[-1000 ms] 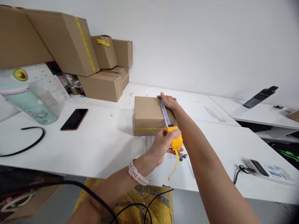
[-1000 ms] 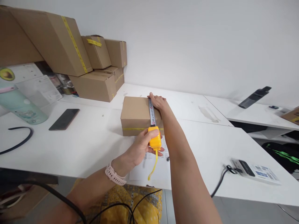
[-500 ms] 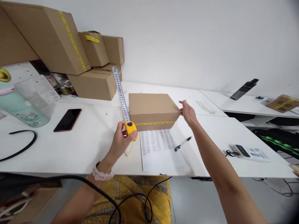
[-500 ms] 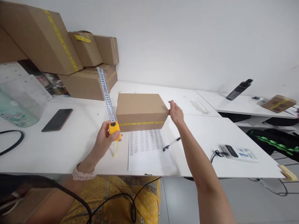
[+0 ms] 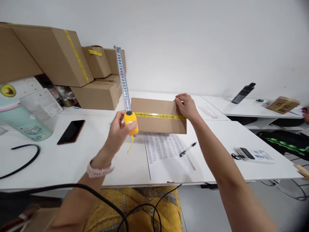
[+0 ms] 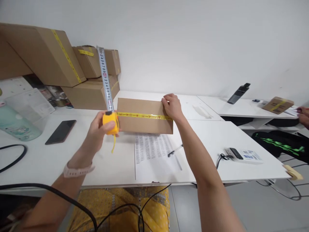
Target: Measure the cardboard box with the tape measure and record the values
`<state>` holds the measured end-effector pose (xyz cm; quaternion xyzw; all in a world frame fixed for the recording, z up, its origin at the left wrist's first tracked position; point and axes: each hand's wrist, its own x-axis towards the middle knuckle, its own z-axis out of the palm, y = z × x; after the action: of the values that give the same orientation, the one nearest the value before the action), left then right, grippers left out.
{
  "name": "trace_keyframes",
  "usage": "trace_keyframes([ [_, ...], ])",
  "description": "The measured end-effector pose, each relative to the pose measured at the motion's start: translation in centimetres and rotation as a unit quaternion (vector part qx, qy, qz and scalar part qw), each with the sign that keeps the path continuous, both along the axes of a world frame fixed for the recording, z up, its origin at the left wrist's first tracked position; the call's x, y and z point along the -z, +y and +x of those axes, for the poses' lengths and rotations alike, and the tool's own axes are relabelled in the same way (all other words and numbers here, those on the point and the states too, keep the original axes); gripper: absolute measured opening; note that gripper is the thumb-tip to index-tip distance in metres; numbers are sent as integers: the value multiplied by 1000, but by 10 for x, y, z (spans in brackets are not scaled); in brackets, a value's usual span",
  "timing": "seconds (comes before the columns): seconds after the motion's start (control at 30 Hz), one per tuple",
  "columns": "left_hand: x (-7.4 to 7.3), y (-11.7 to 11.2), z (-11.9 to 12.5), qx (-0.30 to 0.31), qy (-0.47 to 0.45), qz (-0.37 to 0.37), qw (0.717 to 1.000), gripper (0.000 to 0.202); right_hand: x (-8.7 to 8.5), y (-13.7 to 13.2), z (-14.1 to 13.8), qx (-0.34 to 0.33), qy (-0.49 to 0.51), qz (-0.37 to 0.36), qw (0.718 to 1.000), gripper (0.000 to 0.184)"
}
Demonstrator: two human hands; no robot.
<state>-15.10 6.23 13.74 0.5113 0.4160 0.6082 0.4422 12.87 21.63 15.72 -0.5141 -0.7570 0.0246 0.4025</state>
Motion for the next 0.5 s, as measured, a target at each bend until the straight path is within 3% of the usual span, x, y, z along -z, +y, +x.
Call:
trace_keyframes([
  [0.13, 28, -43, 37, 158, -38, -73, 984, 55, 1, 0, -23, -10, -51, 14, 999, 41],
  [0.2, 41, -57, 53, 205, -54, -119, 970, 56, 1, -2, -28, -3, -79, 27, 996, 46],
  [0.33, 58, -60, 68, 234, -78, -150, 957, 56, 1, -1, -29, 0, -145, 35, 989, 58],
  [0.5, 65, -54, 68, 234, -98, -157, 954, 57, 4, 2, -29, 4, -190, 46, 981, 64],
])
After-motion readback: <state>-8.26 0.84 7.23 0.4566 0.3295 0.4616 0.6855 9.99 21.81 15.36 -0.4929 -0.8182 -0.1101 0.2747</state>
